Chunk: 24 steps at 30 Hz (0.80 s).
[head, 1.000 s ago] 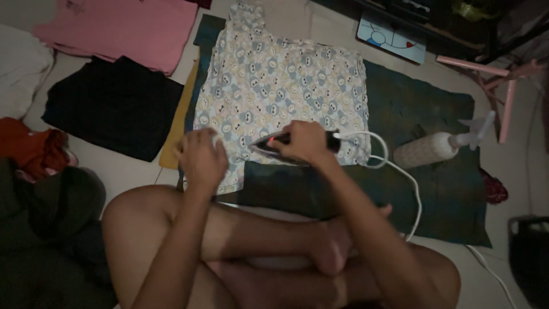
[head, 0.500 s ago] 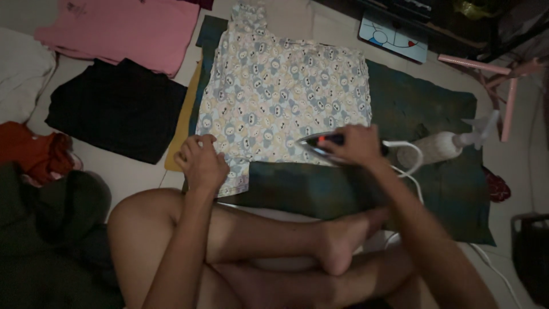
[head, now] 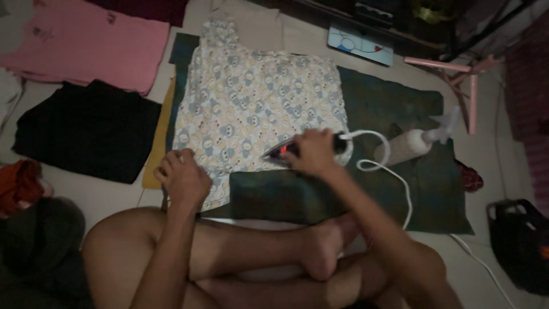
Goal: Iron a patterned t-shirt on the floor using a handheld iron.
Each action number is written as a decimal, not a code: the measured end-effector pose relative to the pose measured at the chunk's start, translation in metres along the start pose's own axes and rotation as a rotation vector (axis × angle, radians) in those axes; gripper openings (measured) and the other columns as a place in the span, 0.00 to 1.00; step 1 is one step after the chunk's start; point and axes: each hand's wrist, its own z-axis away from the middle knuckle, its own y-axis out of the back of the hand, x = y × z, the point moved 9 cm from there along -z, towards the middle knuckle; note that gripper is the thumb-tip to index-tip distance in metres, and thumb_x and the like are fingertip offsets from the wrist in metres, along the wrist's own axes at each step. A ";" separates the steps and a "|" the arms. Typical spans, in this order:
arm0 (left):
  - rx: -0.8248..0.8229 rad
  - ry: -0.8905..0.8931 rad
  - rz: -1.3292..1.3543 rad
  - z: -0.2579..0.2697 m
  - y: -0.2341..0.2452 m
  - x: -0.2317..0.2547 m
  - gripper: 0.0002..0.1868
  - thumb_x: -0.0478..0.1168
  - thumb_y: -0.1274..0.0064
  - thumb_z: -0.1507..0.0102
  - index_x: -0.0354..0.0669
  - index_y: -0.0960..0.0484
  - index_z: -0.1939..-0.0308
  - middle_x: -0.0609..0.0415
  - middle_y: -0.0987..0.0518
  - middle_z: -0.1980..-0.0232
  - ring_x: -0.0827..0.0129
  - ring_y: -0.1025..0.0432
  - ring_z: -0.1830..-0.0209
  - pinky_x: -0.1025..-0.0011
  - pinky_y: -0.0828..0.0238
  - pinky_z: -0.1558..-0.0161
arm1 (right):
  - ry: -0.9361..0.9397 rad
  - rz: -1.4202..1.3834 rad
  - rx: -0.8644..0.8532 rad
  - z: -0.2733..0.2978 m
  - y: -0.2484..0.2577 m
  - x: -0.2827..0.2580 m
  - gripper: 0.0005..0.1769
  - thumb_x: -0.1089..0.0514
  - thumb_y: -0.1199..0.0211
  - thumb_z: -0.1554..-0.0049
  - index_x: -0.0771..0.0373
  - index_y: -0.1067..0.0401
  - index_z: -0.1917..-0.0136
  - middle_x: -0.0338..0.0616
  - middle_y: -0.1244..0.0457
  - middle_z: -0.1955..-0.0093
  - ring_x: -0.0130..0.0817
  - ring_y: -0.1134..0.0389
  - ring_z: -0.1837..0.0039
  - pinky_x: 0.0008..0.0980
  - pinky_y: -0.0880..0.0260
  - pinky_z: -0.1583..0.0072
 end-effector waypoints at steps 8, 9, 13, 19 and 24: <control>-0.073 0.032 -0.016 -0.001 0.010 0.000 0.23 0.41 0.42 0.43 0.42 0.23 0.44 0.40 0.32 0.40 0.43 0.42 0.35 0.41 0.54 0.35 | 0.141 -0.296 0.278 0.004 0.041 -0.018 0.29 0.39 0.30 0.50 0.61 0.27 0.46 0.52 0.37 0.48 0.53 0.37 0.39 0.63 0.50 0.36; -0.071 0.031 -0.015 -0.002 0.008 0.000 0.23 0.41 0.42 0.43 0.42 0.23 0.44 0.40 0.32 0.40 0.43 0.42 0.35 0.41 0.54 0.35 | 0.141 -0.295 0.281 0.021 0.034 -0.014 0.29 0.39 0.30 0.50 0.61 0.27 0.46 0.52 0.37 0.48 0.53 0.37 0.39 0.63 0.50 0.36; 0.136 -0.176 0.141 -0.011 0.026 0.028 0.19 0.37 0.45 0.44 0.39 0.20 0.49 0.40 0.25 0.45 0.44 0.35 0.37 0.44 0.47 0.35 | -0.340 -0.644 0.667 0.103 -0.009 0.083 0.12 0.57 0.35 0.40 0.62 0.27 0.43 0.48 0.34 0.49 0.41 0.32 0.47 0.41 0.33 0.44; 0.097 -0.543 0.345 -0.013 0.001 0.126 0.14 0.35 0.45 0.40 0.41 0.18 0.50 0.47 0.19 0.49 0.51 0.28 0.42 0.50 0.39 0.38 | -0.623 -0.604 0.514 0.142 -0.072 0.162 0.13 0.58 0.31 0.42 0.67 0.25 0.46 0.52 0.30 0.54 0.40 0.28 0.53 0.39 0.28 0.49; -0.022 -0.666 0.350 -0.030 -0.033 0.223 0.20 0.41 0.40 0.43 0.40 0.18 0.47 0.45 0.20 0.52 0.51 0.29 0.45 0.49 0.40 0.46 | -0.638 -0.570 0.470 0.143 -0.098 0.200 0.12 0.59 0.32 0.43 0.67 0.23 0.47 0.53 0.28 0.53 0.39 0.26 0.53 0.37 0.26 0.49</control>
